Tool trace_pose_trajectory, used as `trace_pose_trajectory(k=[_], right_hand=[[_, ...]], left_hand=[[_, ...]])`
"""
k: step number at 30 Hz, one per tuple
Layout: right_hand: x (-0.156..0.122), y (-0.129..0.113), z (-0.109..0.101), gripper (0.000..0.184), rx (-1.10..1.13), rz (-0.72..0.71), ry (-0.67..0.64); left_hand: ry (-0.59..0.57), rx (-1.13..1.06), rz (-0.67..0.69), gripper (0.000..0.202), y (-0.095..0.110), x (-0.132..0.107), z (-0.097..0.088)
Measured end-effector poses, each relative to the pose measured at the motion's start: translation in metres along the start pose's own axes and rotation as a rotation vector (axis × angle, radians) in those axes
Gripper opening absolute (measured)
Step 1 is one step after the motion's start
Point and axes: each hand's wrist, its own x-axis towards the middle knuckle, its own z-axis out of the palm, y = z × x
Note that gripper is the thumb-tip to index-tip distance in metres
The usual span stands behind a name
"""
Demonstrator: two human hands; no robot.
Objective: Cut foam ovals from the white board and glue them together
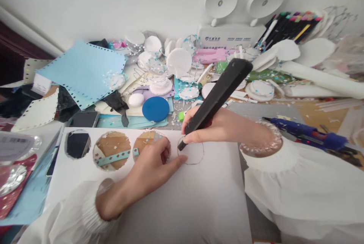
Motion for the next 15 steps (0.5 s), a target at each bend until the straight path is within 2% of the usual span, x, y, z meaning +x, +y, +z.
trace_pose_trajectory(k=[5,15], right_hand=[[0.004,-0.003,-0.004,0.015,0.026,-0.014,-0.061],[0.004,-0.011,-0.003,0.012,0.085,0.021,-0.065]], left_hand=[[-0.005,0.008,-0.011,0.037,0.001,-0.001,0.0],[-0.016,0.007,-0.021,0.037,0.003,-0.003,-0.001]])
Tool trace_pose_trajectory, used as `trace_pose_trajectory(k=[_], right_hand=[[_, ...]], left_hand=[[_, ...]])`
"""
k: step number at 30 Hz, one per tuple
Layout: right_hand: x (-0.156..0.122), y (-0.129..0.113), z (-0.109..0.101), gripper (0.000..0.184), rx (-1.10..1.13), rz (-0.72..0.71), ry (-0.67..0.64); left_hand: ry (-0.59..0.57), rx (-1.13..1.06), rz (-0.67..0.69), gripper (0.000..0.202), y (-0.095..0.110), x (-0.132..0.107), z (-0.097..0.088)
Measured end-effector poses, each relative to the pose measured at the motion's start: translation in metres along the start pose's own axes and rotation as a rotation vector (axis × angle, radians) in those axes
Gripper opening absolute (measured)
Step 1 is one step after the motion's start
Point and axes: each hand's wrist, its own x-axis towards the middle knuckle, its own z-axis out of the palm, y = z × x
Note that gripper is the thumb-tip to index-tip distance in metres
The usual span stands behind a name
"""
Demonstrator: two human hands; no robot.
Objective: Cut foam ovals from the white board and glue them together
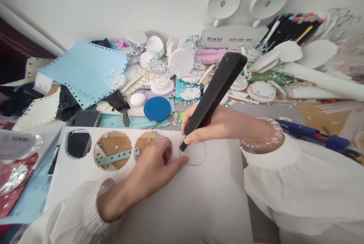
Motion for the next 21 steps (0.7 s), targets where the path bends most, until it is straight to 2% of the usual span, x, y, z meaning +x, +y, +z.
trace_pose_trajectory(k=[5,11,17,21], right_hand=[[0.0,0.003,0.001,0.012,0.003,-0.025,-0.024],[0.007,0.005,0.002,0.019,-0.145,-0.075,-0.086],[0.01,0.008,0.011,0.026,0.004,-0.029,-0.027],[-0.002,0.016,0.022,0.024,-0.001,-0.117,0.077]], left_hand=[[-0.005,-0.002,0.0,0.037,0.0,0.001,0.0],[-0.01,0.004,-0.007,0.036,0.0,0.001,0.0],[-0.008,0.016,-0.029,0.035,0.0,0.002,0.0],[-0.001,0.027,-0.035,0.035,-0.001,0.002,0.001]])
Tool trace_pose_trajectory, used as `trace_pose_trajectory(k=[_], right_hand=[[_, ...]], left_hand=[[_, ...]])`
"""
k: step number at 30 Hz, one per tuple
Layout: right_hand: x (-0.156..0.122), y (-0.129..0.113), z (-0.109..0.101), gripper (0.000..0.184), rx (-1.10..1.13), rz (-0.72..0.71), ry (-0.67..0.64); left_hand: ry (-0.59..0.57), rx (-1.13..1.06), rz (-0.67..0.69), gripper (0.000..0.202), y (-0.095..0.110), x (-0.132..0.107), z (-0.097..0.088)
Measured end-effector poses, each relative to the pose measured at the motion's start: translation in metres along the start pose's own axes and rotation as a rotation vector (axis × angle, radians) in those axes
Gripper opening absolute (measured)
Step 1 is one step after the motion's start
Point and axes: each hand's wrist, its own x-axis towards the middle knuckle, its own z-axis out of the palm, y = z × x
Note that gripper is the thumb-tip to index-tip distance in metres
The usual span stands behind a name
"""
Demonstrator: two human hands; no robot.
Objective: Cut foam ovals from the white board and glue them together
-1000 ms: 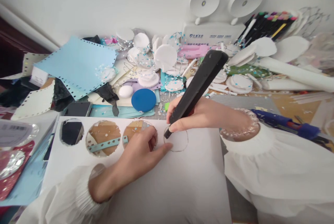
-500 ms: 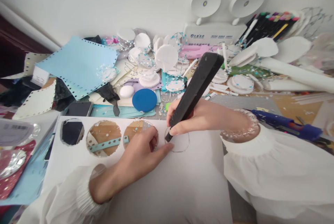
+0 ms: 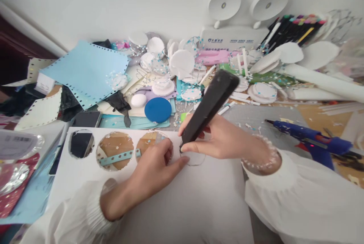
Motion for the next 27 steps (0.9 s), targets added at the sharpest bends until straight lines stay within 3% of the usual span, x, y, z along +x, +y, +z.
trace_pose_trajectory(k=[5,15,27], right_hand=[[-0.01,0.008,0.009,0.023,-0.039,-0.051,0.153],[-0.006,0.004,0.02,0.02,-0.021,-0.024,0.297],[-0.003,0.012,0.013,0.018,0.119,0.019,0.319]], left_hand=[[0.001,0.011,0.006,0.035,0.0,0.001,0.002],[0.008,0.007,0.006,0.037,-0.002,0.002,0.002],[0.008,-0.007,0.012,0.037,-0.003,0.002,0.001]])
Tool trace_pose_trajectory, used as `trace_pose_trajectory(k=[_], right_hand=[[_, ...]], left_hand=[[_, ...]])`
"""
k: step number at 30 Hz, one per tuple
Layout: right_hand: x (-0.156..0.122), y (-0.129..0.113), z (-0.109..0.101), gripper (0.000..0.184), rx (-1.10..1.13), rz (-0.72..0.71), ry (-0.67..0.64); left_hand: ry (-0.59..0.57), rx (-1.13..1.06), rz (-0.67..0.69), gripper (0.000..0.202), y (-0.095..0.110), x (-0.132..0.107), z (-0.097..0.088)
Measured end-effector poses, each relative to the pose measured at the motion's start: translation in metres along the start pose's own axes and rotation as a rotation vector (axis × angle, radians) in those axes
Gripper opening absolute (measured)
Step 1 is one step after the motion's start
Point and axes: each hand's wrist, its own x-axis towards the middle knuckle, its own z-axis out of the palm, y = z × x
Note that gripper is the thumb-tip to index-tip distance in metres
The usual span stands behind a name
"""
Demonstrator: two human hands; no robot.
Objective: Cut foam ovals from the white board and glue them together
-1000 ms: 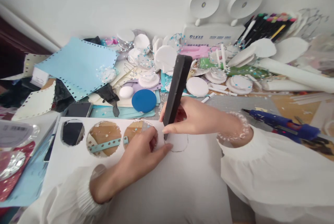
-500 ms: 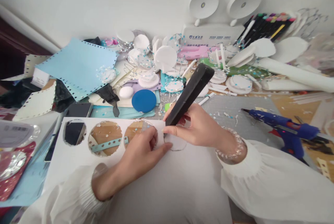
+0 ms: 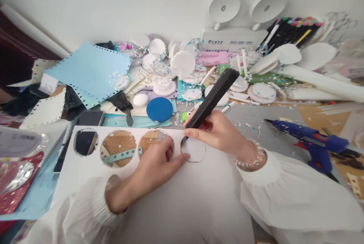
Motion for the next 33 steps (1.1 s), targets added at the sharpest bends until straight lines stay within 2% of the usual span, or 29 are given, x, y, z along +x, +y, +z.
trace_pose_trajectory(k=[7,8,12,14,18,22,27,33], right_hand=[[-0.007,0.002,-0.006,0.018,0.072,-0.017,-0.022],[-0.008,0.001,-0.01,0.018,0.108,-0.034,0.04],[-0.011,0.0,-0.026,0.03,0.421,-0.153,0.471],[-0.014,0.001,-0.024,0.029,0.438,-0.154,0.528],[-0.024,0.008,0.006,0.018,0.376,-0.026,0.486],[-0.029,0.02,0.033,0.016,0.32,0.031,0.475],[-0.029,0.031,0.032,0.019,0.294,0.061,0.507],[-0.029,0.031,0.028,0.021,0.303,0.082,0.489]], left_hand=[[-0.004,-0.037,0.017,0.037,0.0,-0.001,-0.002],[-0.002,-0.034,0.019,0.037,0.0,-0.001,-0.002],[0.001,-0.032,0.008,0.036,-0.002,0.001,0.0],[0.005,-0.075,-0.001,0.036,-0.002,0.003,0.001],[0.021,-0.192,0.01,0.039,-0.004,0.006,0.003],[0.039,-0.224,0.022,0.04,-0.007,0.009,0.006],[0.047,-0.236,0.03,0.04,-0.008,0.009,0.008],[0.038,-0.238,0.04,0.039,-0.006,0.009,0.007]])
